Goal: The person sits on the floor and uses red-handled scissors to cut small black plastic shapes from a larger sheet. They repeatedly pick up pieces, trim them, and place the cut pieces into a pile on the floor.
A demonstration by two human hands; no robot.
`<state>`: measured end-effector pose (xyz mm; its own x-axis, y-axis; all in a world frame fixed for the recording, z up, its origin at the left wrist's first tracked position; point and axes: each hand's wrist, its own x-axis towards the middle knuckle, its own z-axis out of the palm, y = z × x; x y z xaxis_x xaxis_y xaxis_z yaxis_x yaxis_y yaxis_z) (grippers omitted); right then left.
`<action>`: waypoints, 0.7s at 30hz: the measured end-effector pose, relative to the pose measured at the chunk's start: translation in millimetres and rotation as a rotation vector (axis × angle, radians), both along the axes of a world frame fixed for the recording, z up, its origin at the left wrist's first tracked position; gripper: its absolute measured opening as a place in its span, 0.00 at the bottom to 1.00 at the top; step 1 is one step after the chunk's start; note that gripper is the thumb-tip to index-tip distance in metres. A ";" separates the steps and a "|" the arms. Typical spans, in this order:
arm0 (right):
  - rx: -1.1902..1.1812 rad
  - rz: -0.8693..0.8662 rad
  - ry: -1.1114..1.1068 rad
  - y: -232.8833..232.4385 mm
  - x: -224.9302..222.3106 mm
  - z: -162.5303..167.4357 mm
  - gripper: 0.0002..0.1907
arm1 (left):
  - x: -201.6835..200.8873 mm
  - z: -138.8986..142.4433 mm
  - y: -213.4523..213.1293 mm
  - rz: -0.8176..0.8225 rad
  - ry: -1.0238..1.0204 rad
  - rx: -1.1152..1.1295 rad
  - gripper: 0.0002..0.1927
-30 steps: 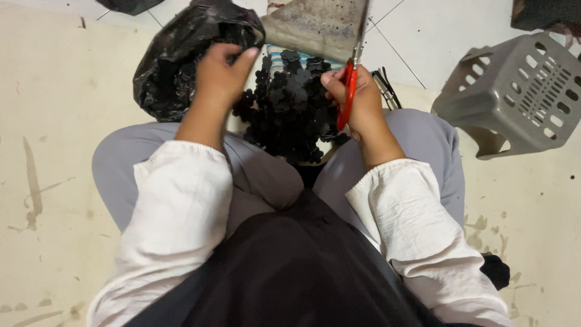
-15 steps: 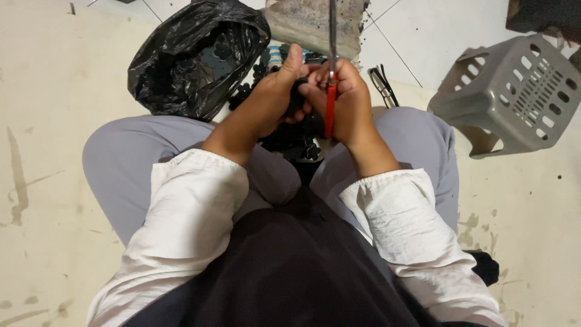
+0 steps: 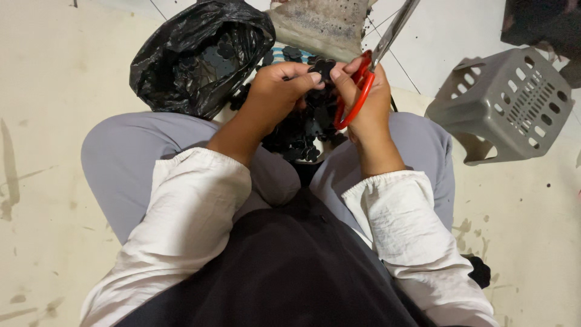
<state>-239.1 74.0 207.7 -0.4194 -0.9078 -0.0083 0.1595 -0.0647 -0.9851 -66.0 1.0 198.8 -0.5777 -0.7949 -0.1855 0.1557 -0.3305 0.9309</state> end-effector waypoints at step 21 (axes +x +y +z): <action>-0.006 0.029 -0.137 -1.5 7.1 11.4 0.12 | -1.5 -9.5 -2.1 0.102 0.155 0.078 0.11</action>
